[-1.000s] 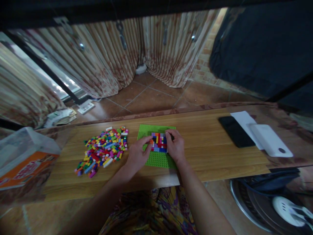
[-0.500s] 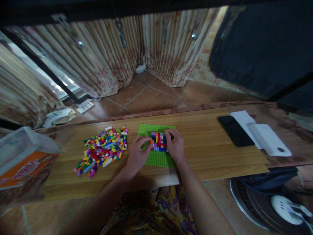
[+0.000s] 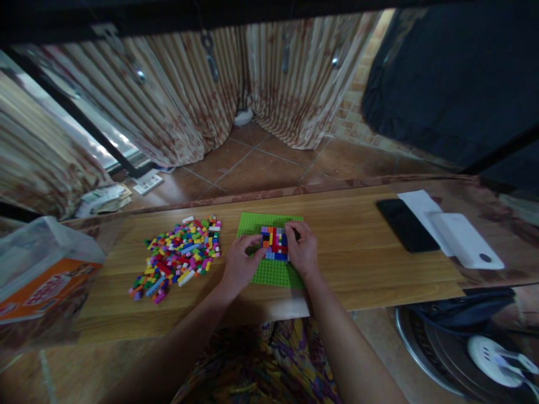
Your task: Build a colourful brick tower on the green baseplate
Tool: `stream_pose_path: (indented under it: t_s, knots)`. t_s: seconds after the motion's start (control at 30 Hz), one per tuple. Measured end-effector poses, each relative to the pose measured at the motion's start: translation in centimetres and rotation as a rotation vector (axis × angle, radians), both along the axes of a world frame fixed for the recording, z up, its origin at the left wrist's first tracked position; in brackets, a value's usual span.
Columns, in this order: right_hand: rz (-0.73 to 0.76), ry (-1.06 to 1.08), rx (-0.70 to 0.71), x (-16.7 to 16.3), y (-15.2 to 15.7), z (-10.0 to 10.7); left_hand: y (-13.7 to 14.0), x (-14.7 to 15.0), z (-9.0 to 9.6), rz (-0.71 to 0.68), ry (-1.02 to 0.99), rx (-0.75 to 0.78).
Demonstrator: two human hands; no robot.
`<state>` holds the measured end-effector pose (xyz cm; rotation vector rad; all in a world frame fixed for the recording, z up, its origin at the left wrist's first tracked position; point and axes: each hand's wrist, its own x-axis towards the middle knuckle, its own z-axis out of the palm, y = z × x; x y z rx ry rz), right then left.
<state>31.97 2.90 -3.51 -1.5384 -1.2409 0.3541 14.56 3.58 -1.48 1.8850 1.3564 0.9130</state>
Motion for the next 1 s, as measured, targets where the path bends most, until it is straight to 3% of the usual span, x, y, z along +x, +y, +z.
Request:
stream_pose_path:
  t_s: [0.47, 1.0]
  knots:
    - [0.008, -0.007, -0.008, 0.0, 0.0, 0.2, 1.0, 1.0, 1.2, 0.052, 0.132, -0.125]
    - [0.007, -0.038, -0.035, 0.0, 0.0, 0.0, 1.6, 1.3, 1.5, 0.081, 0.141, -0.174]
